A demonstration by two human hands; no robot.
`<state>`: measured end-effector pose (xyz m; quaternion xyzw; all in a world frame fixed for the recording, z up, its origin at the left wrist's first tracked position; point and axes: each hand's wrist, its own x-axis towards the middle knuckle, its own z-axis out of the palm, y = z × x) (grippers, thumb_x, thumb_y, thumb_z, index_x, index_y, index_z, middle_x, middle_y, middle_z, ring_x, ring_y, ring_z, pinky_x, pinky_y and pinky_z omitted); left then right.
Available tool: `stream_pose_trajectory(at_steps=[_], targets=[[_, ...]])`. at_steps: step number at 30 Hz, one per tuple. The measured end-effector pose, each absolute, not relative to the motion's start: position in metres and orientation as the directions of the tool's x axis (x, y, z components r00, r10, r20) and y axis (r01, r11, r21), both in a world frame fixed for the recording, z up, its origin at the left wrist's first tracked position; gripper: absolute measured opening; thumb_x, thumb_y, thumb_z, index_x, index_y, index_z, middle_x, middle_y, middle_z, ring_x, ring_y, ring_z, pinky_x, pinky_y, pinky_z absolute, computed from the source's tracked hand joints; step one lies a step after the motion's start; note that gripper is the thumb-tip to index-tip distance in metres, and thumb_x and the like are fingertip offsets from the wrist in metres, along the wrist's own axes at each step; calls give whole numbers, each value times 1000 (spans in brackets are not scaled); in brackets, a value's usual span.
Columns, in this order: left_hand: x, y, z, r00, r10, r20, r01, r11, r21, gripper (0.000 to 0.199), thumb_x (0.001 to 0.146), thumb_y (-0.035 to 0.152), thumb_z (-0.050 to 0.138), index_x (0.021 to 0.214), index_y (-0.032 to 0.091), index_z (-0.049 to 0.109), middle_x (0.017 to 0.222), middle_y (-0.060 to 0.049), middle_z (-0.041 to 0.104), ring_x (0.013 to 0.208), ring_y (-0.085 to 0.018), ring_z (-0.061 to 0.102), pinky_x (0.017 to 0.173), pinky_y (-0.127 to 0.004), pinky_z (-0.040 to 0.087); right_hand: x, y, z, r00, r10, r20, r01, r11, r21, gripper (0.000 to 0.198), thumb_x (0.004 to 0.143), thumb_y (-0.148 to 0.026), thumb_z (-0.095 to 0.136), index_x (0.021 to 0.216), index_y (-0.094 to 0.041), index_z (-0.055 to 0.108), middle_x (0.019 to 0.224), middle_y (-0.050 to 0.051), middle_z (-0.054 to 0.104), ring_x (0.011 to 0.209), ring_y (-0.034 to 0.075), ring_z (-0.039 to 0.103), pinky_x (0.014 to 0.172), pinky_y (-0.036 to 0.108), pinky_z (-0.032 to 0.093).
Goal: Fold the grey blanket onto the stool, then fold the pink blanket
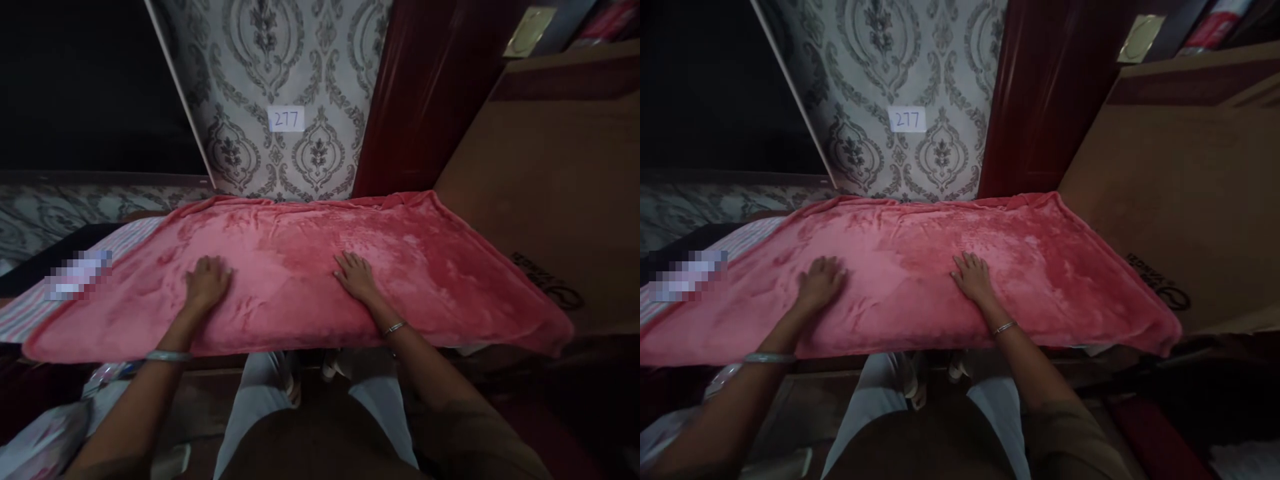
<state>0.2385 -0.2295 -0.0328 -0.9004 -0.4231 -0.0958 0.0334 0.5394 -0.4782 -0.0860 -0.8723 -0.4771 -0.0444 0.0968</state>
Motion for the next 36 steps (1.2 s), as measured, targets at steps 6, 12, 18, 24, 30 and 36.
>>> stream_pose_trajectory(at_steps=[6,12,18,24,30,36], targets=[[341,-291,-40,871,472,137,474,-880,21,62,98,43,34,154,17,33,163,-15,25,151,-32,21,117,-61,23,535,-479,-75,559,816,143,826,-536,-171,57,101,-49,35,154,-28,36,163,8,28,149,29,23,118,49,17],[360,-302,-66,868,458,189,474,-880,-43,59,98,42,34,151,17,41,160,-15,33,148,-35,26,115,-62,24,542,-481,-64,523,845,114,847,-499,-185,59,101,-53,35,154,-29,33,164,5,25,149,25,23,119,45,17],[359,-297,-66,869,448,210,468,-882,-57,58,98,39,33,150,16,42,159,-14,35,147,-34,28,114,-60,27,596,-536,-59,686,721,96,726,-670,-155,55,102,-48,32,153,-27,36,162,7,30,148,26,25,118,53,18],[362,-297,-67,868,444,223,469,-881,-70,59,97,39,31,149,15,43,158,-16,36,146,-35,30,113,-61,27,657,-659,-68,915,389,111,399,-913,-89,56,102,-44,27,153,-22,37,160,12,34,145,30,31,113,56,26],[362,-298,-66,868,438,233,471,-875,-109,59,96,38,30,148,14,45,157,-16,39,145,-35,32,113,-59,28,664,-713,-70,972,171,164,191,-974,-120,56,101,-34,26,150,-12,41,157,16,37,146,29,29,115,50,25],[364,-297,-67,859,437,266,466,-883,-52,60,95,38,30,147,14,48,156,-16,39,144,-37,33,111,-61,30,643,-641,-54,934,321,159,348,-920,-183,53,102,-37,26,149,-19,43,154,16,42,142,30,35,110,54,33]])
